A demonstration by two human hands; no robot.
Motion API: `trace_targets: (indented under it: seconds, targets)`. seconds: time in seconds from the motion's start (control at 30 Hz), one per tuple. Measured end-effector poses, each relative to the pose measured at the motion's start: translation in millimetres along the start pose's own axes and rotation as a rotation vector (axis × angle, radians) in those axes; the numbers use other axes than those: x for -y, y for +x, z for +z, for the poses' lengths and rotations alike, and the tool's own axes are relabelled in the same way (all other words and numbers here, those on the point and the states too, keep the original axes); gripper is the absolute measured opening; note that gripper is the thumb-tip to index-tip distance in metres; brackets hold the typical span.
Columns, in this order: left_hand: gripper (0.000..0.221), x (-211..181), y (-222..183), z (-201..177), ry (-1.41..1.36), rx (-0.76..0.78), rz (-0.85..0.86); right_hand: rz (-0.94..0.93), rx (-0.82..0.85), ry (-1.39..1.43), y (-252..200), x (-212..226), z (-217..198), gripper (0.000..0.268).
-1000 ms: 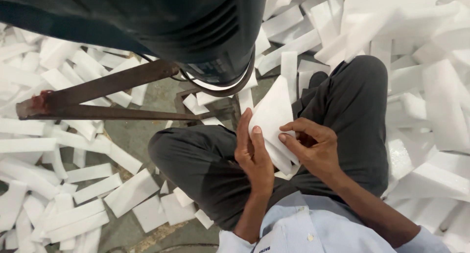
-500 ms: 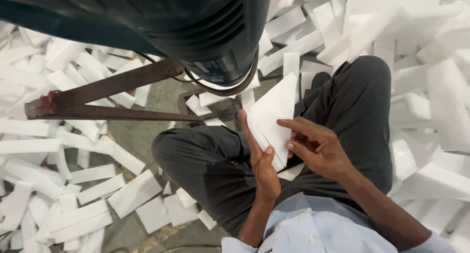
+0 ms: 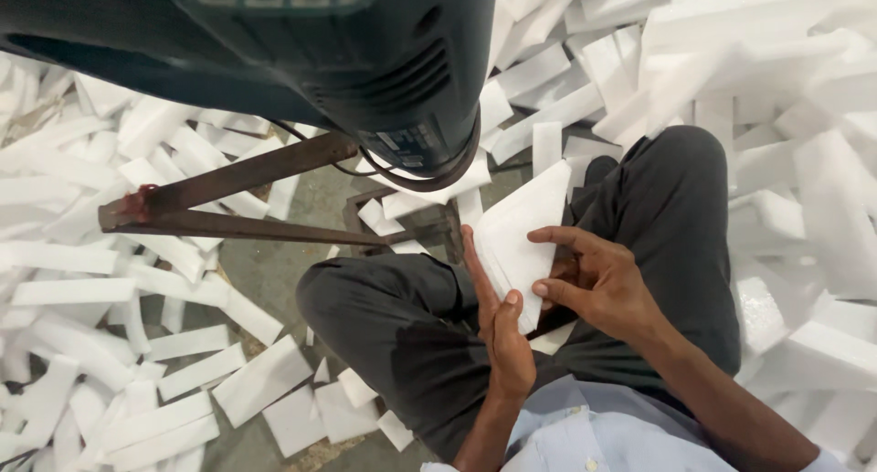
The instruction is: The person sits on the floor surrounded by white foam pieces and repeatedly rubs the edges of individual pieces against a stationary heat gun to smooth them. The person handles the foam pieces one at a time, rotating them to treat different edges before placing them back on the floor.
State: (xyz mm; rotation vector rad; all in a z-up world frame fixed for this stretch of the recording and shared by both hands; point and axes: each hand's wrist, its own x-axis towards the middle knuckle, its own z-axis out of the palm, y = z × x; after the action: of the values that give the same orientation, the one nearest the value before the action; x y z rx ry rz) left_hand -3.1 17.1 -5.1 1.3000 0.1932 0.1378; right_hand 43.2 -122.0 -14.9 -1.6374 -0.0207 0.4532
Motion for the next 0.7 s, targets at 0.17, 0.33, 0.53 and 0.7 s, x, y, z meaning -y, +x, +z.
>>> trace_targets:
  seconds: [0.17,0.33,0.53,0.7]
  targets:
    - [0.073,2.6,2.3,0.3,-0.412,-0.039,-0.131,0.024,-0.042,-0.121,2.7,13.6,5.3,0.059]
    - [0.081,-5.2,8.5,-1.0,-0.476,-0.096,-0.169,-0.031,0.004,-0.052,7.5,31.7,7.7,0.058]
    - [0.087,-19.3,39.2,-4.7,-0.486,-0.152,-0.186,-0.075,-0.014,-0.2,33.6,62.2,8.8,0.058]
    - [0.093,-10.7,92.2,-17.1,-0.599,-0.145,-0.155,-0.159,0.041,0.124,80.6,76.5,16.2,0.052]
